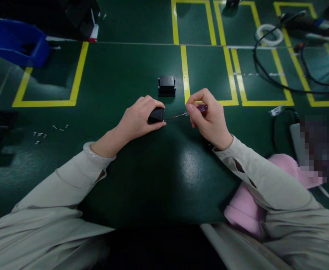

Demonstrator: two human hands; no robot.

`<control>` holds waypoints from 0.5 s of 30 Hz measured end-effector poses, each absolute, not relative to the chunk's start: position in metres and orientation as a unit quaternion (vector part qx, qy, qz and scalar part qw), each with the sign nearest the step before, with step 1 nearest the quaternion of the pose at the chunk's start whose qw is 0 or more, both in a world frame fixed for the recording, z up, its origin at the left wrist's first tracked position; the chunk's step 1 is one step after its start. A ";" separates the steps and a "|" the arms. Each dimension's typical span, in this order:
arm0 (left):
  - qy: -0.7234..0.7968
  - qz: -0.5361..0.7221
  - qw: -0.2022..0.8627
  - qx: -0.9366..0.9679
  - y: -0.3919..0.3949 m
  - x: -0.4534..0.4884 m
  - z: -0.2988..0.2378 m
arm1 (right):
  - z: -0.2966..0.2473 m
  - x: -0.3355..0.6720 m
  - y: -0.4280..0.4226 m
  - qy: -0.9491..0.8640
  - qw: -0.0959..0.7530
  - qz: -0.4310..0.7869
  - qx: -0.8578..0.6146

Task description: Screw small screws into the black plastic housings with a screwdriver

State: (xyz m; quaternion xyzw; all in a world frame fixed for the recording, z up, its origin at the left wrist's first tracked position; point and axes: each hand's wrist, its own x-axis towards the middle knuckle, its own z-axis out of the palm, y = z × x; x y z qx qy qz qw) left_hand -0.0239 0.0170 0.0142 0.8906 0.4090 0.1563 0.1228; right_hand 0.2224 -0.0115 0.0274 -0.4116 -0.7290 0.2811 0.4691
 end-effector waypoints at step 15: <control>0.415 0.148 0.121 0.889 0.017 -0.023 0.017 | 0.027 0.222 -0.012 -0.737 0.487 0.271 -0.382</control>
